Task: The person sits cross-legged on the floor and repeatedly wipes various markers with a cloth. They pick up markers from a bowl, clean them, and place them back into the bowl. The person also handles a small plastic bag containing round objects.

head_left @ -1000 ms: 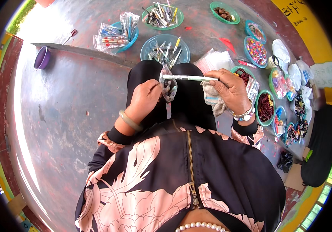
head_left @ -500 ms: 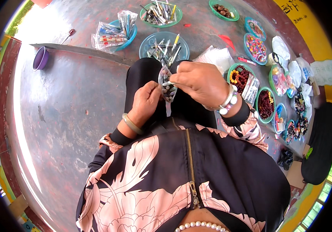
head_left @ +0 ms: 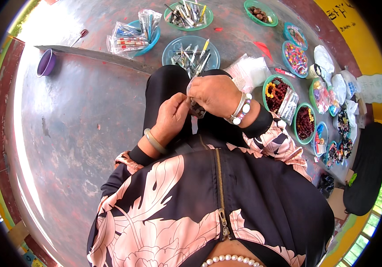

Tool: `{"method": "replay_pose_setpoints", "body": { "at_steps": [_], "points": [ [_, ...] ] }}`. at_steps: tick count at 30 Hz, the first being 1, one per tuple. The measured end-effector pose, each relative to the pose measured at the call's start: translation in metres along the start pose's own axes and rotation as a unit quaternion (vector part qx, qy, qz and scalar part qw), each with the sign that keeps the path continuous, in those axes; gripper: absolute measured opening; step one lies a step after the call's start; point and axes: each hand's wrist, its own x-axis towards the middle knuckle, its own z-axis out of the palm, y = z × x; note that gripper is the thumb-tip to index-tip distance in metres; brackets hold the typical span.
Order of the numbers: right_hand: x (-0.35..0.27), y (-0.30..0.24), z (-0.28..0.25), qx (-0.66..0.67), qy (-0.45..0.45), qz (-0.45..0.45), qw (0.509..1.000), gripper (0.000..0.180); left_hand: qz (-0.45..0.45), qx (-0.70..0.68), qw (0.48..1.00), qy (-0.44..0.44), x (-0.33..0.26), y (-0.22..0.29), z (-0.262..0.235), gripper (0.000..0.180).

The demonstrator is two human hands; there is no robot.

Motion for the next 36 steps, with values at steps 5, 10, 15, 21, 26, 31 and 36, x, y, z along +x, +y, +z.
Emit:
{"method": "replay_pose_setpoints", "body": {
  "at_steps": [5, 10, 15, 21, 26, 31, 36],
  "points": [
    [-0.002, 0.005, 0.002, -0.047, -0.031, 0.008, 0.998, 0.010, -0.012, -0.037, 0.999, -0.006, 0.001, -0.002, 0.000, 0.015],
    [-0.006, 0.005, -0.005, -0.044, -0.048, -0.013, 0.998, 0.013, -0.024, -0.023, 0.999, -0.007, 0.002, 0.000, -0.002, 0.017],
    [-0.016, 0.010, -0.025, 0.055, -0.001, 0.098, 0.994, 0.025, -0.038, -0.003, 0.999, -0.013, 0.005, 0.001, -0.003, 0.018],
    [-0.038, 0.032, -0.020, 0.247, 0.144, 0.254, 0.924, 0.022, -0.007, 0.025, 1.000, 0.002, 0.015, -0.003, -0.021, 0.025],
    [-0.052, 0.029, 0.025, 0.338, 0.277, 0.300, 0.848, 0.020, 0.019, 0.030, 0.994, 0.106, 0.050, 0.000, -0.055, 0.026],
    [-0.053, 0.038, 0.041, 0.263, 0.305, 0.239, 0.883, 0.018, 0.108, 0.116, 0.981, 0.116, 0.106, -0.028, -0.081, 0.010],
    [-0.048, 0.041, 0.040, 0.295, 0.306, 0.260, 0.867, 0.015, 0.128, 0.291, 0.947, -0.057, 0.168, -0.076, -0.086, 0.014]
  ]
}}
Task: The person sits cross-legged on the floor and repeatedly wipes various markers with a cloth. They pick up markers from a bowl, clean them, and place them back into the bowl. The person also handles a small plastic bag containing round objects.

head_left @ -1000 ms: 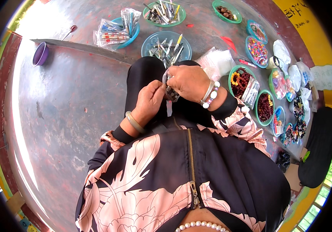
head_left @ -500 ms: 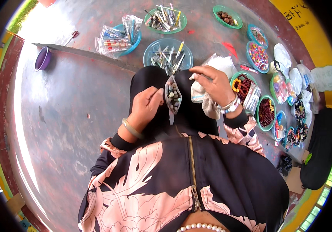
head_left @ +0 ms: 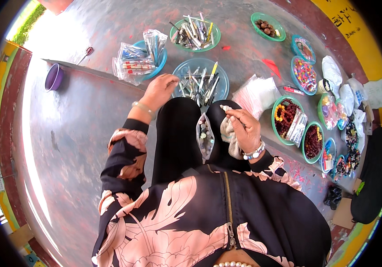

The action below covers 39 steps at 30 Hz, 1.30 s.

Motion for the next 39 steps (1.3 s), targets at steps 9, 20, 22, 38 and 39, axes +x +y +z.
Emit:
{"method": "replay_pose_setpoints", "body": {
  "at_steps": [9, 20, 22, 38, 39],
  "points": [
    [0.009, 0.003, 0.001, 0.002, -0.007, 0.021, 1.000, 0.015, -0.367, -0.124, 0.877, -0.284, 0.079, -0.080, 0.091, 0.030],
    [0.011, 0.004, -0.002, 0.015, -0.012, 0.015, 1.000, 0.015, -0.355, -0.089, 0.874, -0.319, 0.083, -0.107, 0.130, 0.027],
    [0.011, 0.003, -0.002, 0.018, -0.010, 0.016, 1.000, 0.016, -0.337, -0.105, 0.876, -0.328, 0.083, -0.100, 0.114, 0.026],
    [0.002, 0.019, -0.037, 0.352, -0.080, 0.178, 0.915, 0.040, -0.237, -0.457, 0.851, -0.105, -0.002, 0.100, -0.029, 0.016],
    [0.001, 0.020, -0.040, 0.408, -0.075, 0.170, 0.894, 0.043, -0.231, -0.433, 0.864, -0.110, -0.013, 0.115, -0.032, 0.015]
  ]
}}
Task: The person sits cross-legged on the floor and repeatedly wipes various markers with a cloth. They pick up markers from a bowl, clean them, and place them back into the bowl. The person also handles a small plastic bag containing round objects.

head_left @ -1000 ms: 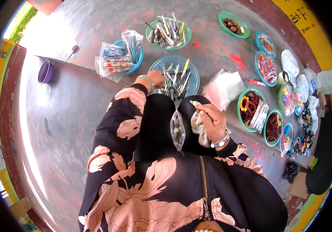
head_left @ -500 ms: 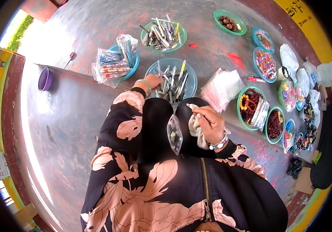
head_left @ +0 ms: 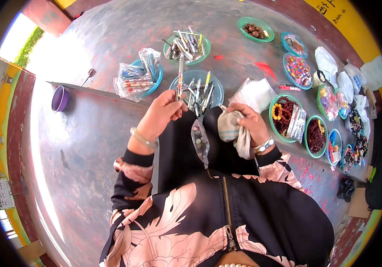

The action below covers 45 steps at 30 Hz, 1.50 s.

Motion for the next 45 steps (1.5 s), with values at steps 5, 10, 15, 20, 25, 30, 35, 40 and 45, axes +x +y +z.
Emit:
{"method": "replay_pose_setpoints", "body": {
  "at_steps": [5, 10, 15, 20, 25, 30, 35, 40, 45],
  "points": [
    [-0.009, -0.027, 0.005, 0.281, 0.067, 0.047, 0.956, 0.047, 0.018, 0.005, 1.000, 0.000, -0.050, 0.006, 0.052, 0.010],
    [-0.019, -0.059, 0.038, 0.324, 0.010, -0.007, 0.946, 0.061, 0.060, -0.020, 0.997, -0.036, -0.058, -0.006, 0.104, 0.008],
    [-0.033, -0.058, 0.077, 0.095, -0.001, -0.032, 0.995, 0.071, 0.082, 0.040, 0.995, 0.042, -0.049, -0.021, 0.119, 0.011],
    [-0.041, -0.044, 0.078, 0.039, -0.012, -0.046, 0.998, 0.067, 0.176, 0.081, 0.980, 0.051, -0.051, -0.032, 0.122, 0.011],
    [-0.045, -0.026, 0.082, 0.093, 0.049, -0.051, 0.993, 0.030, 0.146, 0.102, 0.984, 0.001, -0.055, -0.033, 0.124, 0.011],
    [-0.047, -0.028, 0.093, 0.113, 0.083, -0.081, 0.987, 0.026, 0.204, 0.175, 0.963, -0.006, -0.059, -0.025, 0.126, 0.011],
    [-0.046, -0.033, 0.091, 0.126, 0.132, -0.107, 0.977, 0.023, 0.255, 0.242, 0.936, 0.002, -0.059, -0.021, 0.130, 0.014],
    [-0.044, -0.053, 0.079, 0.163, 0.139, -0.081, 0.973, 0.021, 0.154, 0.252, 0.955, -0.026, -0.069, -0.022, 0.131, 0.020],
    [-0.044, -0.057, 0.079, 0.152, 0.157, -0.084, 0.972, 0.023, 0.153, 0.232, 0.960, -0.035, -0.072, -0.016, 0.130, 0.017]
  ]
}}
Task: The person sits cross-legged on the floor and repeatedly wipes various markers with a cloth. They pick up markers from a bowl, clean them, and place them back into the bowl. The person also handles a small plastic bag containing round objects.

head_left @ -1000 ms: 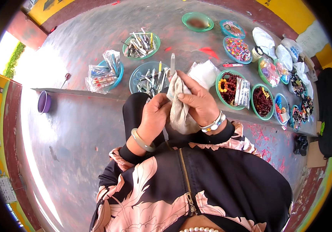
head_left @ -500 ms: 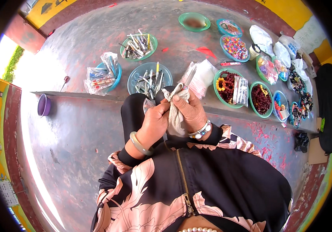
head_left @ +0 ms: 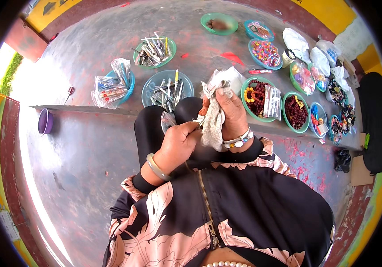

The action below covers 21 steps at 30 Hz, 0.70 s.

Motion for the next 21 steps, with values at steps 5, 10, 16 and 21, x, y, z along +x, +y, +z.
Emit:
{"method": "replay_pose_setpoints", "body": {
  "at_steps": [5, 10, 16, 21],
  "points": [
    [0.009, -0.015, -0.010, -0.006, 0.017, -0.038, 0.999, 0.021, -0.073, -0.046, 0.995, -0.059, -0.003, -0.005, -0.006, 0.014],
    [0.032, -0.061, -0.044, -0.001, 0.057, -0.059, 0.997, 0.043, -0.154, -0.199, 0.964, -0.084, -0.017, -0.013, -0.011, 0.014],
    [0.018, -0.058, -0.045, -0.175, -0.085, -0.056, 0.979, 0.032, -0.046, -0.316, 0.947, -0.030, -0.014, -0.010, -0.022, 0.014],
    [0.002, -0.031, -0.022, -0.230, -0.204, 0.143, 0.941, 0.027, 0.027, -0.283, 0.958, 0.044, 0.001, 0.002, -0.031, 0.015]
  ]
}}
